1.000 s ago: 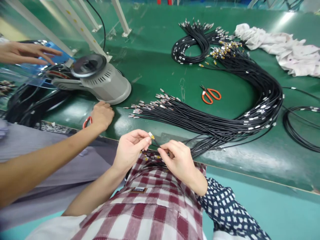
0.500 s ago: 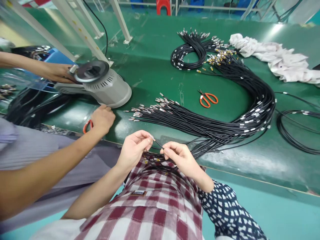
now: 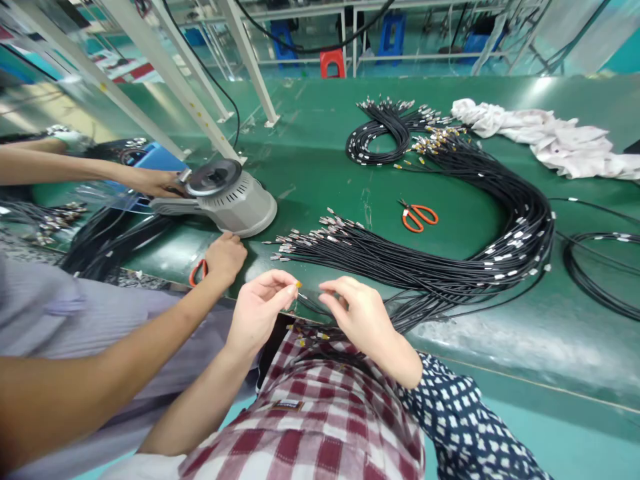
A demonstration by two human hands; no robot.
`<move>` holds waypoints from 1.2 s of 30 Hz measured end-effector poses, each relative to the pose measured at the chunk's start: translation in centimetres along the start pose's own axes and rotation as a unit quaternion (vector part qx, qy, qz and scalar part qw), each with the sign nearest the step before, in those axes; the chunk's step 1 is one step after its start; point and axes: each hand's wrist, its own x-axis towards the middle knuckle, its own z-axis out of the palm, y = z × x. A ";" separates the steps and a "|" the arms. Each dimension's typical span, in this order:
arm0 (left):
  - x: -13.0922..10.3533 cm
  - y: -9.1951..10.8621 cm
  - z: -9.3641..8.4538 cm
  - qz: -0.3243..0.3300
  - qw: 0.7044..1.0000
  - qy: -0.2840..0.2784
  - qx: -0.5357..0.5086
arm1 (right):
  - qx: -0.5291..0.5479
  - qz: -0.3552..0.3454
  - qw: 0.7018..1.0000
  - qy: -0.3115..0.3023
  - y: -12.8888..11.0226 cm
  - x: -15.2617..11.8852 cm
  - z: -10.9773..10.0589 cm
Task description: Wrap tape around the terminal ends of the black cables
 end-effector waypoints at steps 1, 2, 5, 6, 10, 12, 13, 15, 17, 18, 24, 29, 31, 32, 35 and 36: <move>-0.2 0.2 0.1 0.001 1.000 -0.003 0.009 | 0.041 0.001 0.999 0.022 -0.4 0.5 0.1; -0.3 0.3 0.1 0.001 1.000 -0.009 0.015 | 0.090 0.014 0.995 0.026 -0.8 1.0 0.1; -0.5 0.5 0.4 -0.002 1.000 -0.019 0.018 | 0.221 0.071 0.972 -0.029 -1.5 2.1 0.1; -0.4 0.5 0.5 -0.004 1.000 -0.018 0.016 | 0.248 0.083 0.964 -0.049 -1.6 2.3 0.1; -0.4 0.4 0.6 -0.013 1.000 -0.018 0.008 | 0.283 0.109 0.951 -0.058 -1.6 2.4 0.2; -0.3 0.3 0.7 -0.015 1.000 -0.020 0.008 | 0.285 0.121 0.950 -0.047 -1.6 2.3 0.3; -0.3 0.3 0.7 -0.015 1.000 -0.020 0.009 | 0.286 0.126 0.949 -0.043 -1.6 2.3 0.4; -0.3 0.3 0.8 -0.017 1.000 -0.017 0.011 | 0.287 0.128 0.949 -0.037 -1.6 2.4 0.4; -0.2 0.3 0.9 -0.018 1.000 -0.013 0.009 | 0.281 0.121 0.951 -0.039 -1.4 2.4 0.5; -0.2 0.3 1.0 -0.019 1.000 -0.012 0.007 | 0.274 0.117 0.954 -0.041 -1.3 2.5 0.5; -0.1 0.2 1.5 -0.037 0.999 -0.003 -0.001 | 0.237 0.111 0.965 -0.033 -0.2 2.7 0.6; -0.3 0.3 1.5 -0.043 0.999 -0.001 -0.001 | 0.216 0.116 0.969 -0.029 0.0 2.4 0.6; -0.3 0.3 1.6 -0.047 0.999 -0.003 -0.007 | 0.205 0.113 0.972 -0.004 0.0 2.3 0.7; -0.3 0.2 1.6 -0.051 0.999 -0.005 -0.010 | 0.198 0.106 0.974 0.007 0.2 2.2 0.7; -0.2 0.0 1.9 -0.061 0.998 -0.008 -0.016 | 0.168 0.070 0.983 -0.003 0.7 2.1 0.8; -0.2 -0.1 1.9 -0.063 0.998 -0.009 -0.017 | 0.159 0.060 0.985 -0.016 0.9 2.1 0.8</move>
